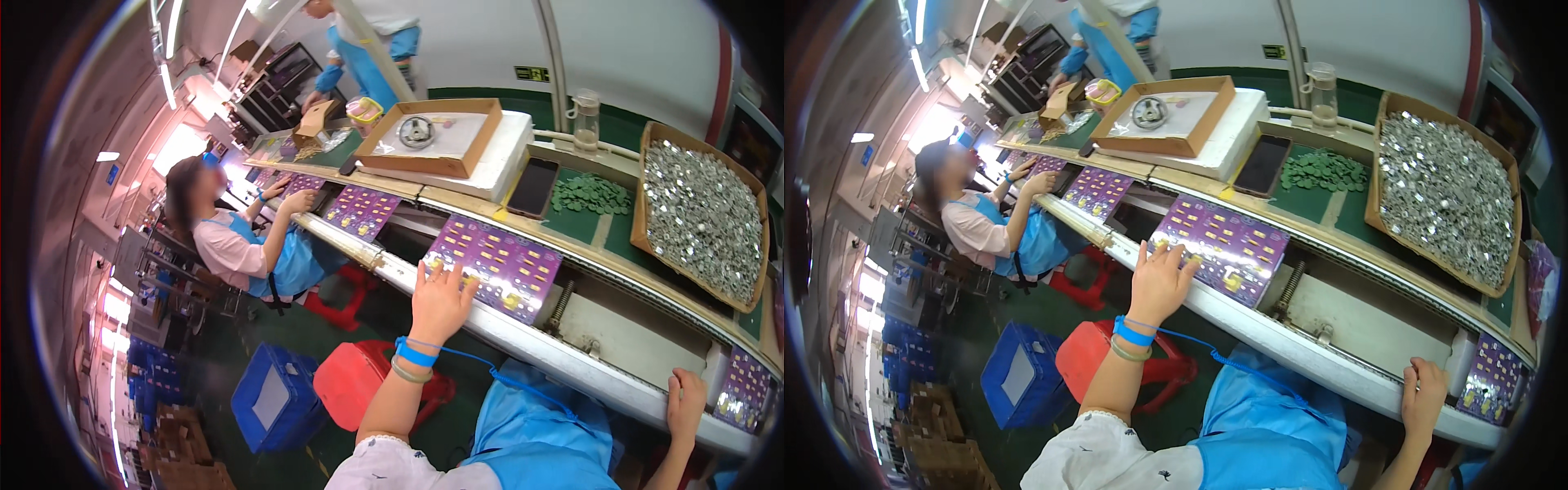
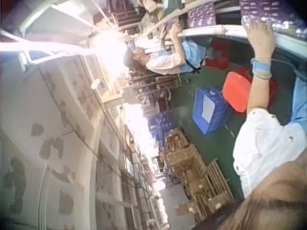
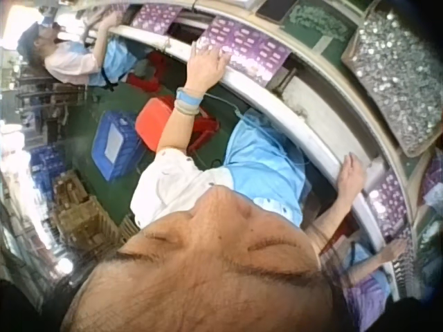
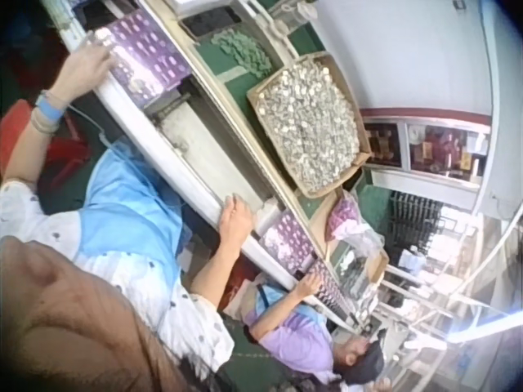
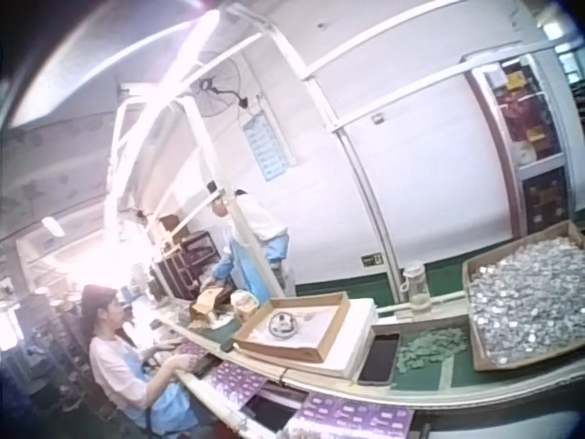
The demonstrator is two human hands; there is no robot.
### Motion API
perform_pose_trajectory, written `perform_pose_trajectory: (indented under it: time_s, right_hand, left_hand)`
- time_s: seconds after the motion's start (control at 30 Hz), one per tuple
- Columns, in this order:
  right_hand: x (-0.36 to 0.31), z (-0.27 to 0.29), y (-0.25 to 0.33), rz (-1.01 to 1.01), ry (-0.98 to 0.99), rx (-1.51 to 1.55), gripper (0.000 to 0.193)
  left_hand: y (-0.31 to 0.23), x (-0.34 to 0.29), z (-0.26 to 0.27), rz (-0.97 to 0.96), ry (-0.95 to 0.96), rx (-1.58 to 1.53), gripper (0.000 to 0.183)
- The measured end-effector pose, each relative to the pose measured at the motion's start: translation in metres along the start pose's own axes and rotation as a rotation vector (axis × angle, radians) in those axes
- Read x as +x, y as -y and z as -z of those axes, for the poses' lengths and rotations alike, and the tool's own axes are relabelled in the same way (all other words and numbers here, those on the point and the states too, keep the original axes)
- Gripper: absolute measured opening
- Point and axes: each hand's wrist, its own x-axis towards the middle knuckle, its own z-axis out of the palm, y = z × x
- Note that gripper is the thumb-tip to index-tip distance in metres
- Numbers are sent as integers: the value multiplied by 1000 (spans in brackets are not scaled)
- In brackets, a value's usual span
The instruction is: The person picks small silver components from a tray and places them onto specific spots on a purple circuit board. The person repeats this process, picking components and placing them on the board, which is held in a jig on the workbench.
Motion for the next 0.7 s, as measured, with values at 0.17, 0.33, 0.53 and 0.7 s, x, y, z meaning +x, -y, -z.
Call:
perform_pose_trajectory:
  time_s: [0.17, 0.33, 0.53, 0.7]
  right_hand:
    - [8, 11, 6, -12, 28, -3, 15]
    - [35, 16, 21, 118, -9, 41, 13]
    - [87, 14, 50, 236, 111, 166, 15]
    - [152, -24, 81, 416, 135, 205, 17]
  left_hand:
    - [-73, -10, 9, -165, 134, -192, 39]
    - [-126, -14, 9, -405, 224, -245, 44]
    - [-169, -7, 1, -668, 321, -330, 45]
    - [-169, 50, -10, -586, 289, -523, 27]
